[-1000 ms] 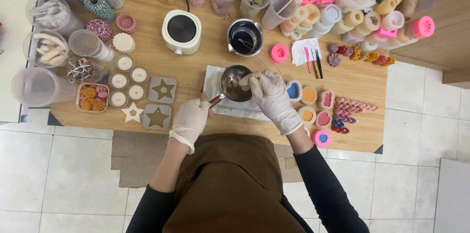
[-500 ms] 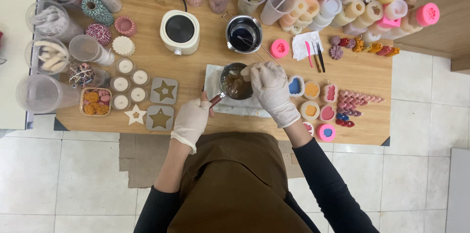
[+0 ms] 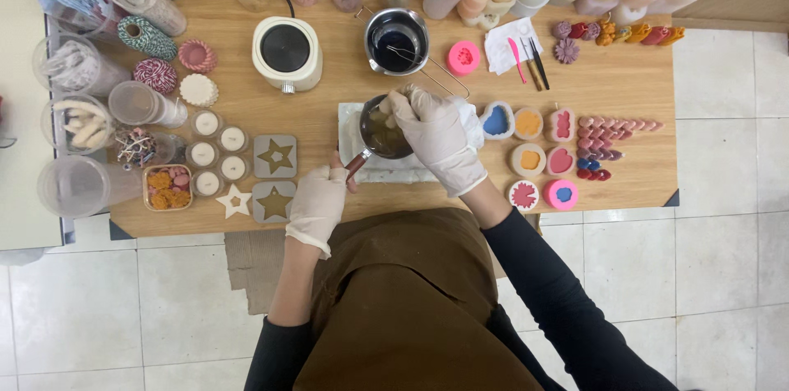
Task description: The person stirs a melted wax mixture in a small metal pot with a wooden stick and kemudian removes a finished candle from a silicone flower mold by hand.
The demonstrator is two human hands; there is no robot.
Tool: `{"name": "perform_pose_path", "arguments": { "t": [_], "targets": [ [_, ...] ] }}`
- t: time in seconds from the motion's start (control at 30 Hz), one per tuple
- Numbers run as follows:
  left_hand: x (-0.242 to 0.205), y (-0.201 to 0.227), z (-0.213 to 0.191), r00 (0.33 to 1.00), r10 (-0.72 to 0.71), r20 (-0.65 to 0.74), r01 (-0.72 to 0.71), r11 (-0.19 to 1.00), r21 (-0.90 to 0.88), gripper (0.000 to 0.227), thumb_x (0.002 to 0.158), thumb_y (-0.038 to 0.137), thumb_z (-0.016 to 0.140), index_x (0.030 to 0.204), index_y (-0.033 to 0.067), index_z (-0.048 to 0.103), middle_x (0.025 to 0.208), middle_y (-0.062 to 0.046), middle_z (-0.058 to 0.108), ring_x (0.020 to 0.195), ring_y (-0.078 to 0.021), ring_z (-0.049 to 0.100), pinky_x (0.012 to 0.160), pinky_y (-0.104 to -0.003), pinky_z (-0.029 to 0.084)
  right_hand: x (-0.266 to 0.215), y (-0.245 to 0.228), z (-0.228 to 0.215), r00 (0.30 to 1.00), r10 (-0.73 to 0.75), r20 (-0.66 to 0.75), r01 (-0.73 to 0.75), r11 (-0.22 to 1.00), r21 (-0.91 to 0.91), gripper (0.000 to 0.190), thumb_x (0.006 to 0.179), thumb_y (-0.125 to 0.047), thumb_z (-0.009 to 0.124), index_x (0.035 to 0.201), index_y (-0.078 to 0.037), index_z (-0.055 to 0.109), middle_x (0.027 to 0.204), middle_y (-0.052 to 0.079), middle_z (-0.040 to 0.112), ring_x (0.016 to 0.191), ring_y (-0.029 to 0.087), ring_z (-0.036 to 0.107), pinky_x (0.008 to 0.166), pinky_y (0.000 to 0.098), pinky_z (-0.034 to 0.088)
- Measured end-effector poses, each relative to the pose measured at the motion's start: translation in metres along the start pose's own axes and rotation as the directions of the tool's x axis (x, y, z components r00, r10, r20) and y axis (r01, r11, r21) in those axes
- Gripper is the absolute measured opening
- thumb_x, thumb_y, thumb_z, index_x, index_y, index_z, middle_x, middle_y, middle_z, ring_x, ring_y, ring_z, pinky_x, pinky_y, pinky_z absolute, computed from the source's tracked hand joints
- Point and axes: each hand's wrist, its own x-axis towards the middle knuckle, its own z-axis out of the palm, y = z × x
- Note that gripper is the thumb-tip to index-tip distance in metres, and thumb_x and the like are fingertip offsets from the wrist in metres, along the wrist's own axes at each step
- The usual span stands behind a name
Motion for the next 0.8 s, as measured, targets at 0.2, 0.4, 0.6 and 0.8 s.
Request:
{"name": "perform_pose_path", "arguments": {
  "t": [0.2, 0.4, 0.6, 0.8],
  "targets": [
    [-0.001, 0.002, -0.001, 0.999, -0.038, 0.020, 0.037, 0.999, 0.034, 0.070, 0.106, 0.056, 0.030, 0.073, 0.0103, 0.071, 0.055, -0.005, 0.051, 0.051, -0.0219, 0.054, 0.058, -0.038, 0.046, 0.002, 0.005, 0.000, 0.997, -0.005, -0.074, 0.014, 0.991, 0.132, 0.020, 0.104, -0.018, 0.060, 0.096, -0.003, 0.070, 0.079, 0.006, 0.076, 0.071, 0.014, 0.076, 0.065, 0.0266, 0.057],
    [0.000, 0.000, 0.000, 0.999, -0.049, -0.001, 0.049, 0.996, 0.076, 0.070, 0.104, 0.058, 0.029, 0.073, 0.0134, 0.073, 0.054, -0.006, 0.053, 0.052, -0.0218, 0.056, 0.062, -0.038, 0.047, 0.002, 0.006, -0.006, 0.997, 0.078, -0.018, -0.073, 0.981, 0.182, 0.019, 0.104, -0.018, 0.059, 0.097, -0.004, 0.070, 0.077, 0.005, 0.077, 0.068, 0.015, 0.074, 0.064, 0.0283, 0.058],
    [0.008, -0.007, 0.004, 1.000, 0.008, -0.009, -0.008, 0.998, 0.063, 0.071, 0.105, 0.057, 0.029, 0.072, 0.0122, 0.073, 0.056, -0.007, 0.057, 0.055, -0.0231, 0.058, 0.062, -0.039, 0.047, 0.006, 0.012, 0.000, 0.967, -0.238, -0.090, 0.222, 0.961, -0.163, 0.015, 0.101, -0.015, 0.068, 0.091, -0.003, 0.069, 0.074, 0.010, 0.073, 0.068, 0.025, 0.071, 0.062, 0.0346, 0.054],
    [0.011, -0.012, 0.006, 1.000, 0.022, -0.020, -0.021, 0.999, 0.026, 0.068, 0.105, 0.053, 0.032, 0.072, 0.0095, 0.073, 0.056, -0.008, 0.056, 0.055, -0.0248, 0.057, 0.060, -0.040, 0.046, 0.000, 0.016, 0.002, 0.981, -0.196, 0.006, 0.194, 0.974, 0.118, 0.013, 0.104, -0.012, 0.060, 0.095, -0.002, 0.062, 0.089, 0.007, 0.076, 0.075, 0.020, 0.075, 0.069, 0.0321, 0.058]
  ]
}}
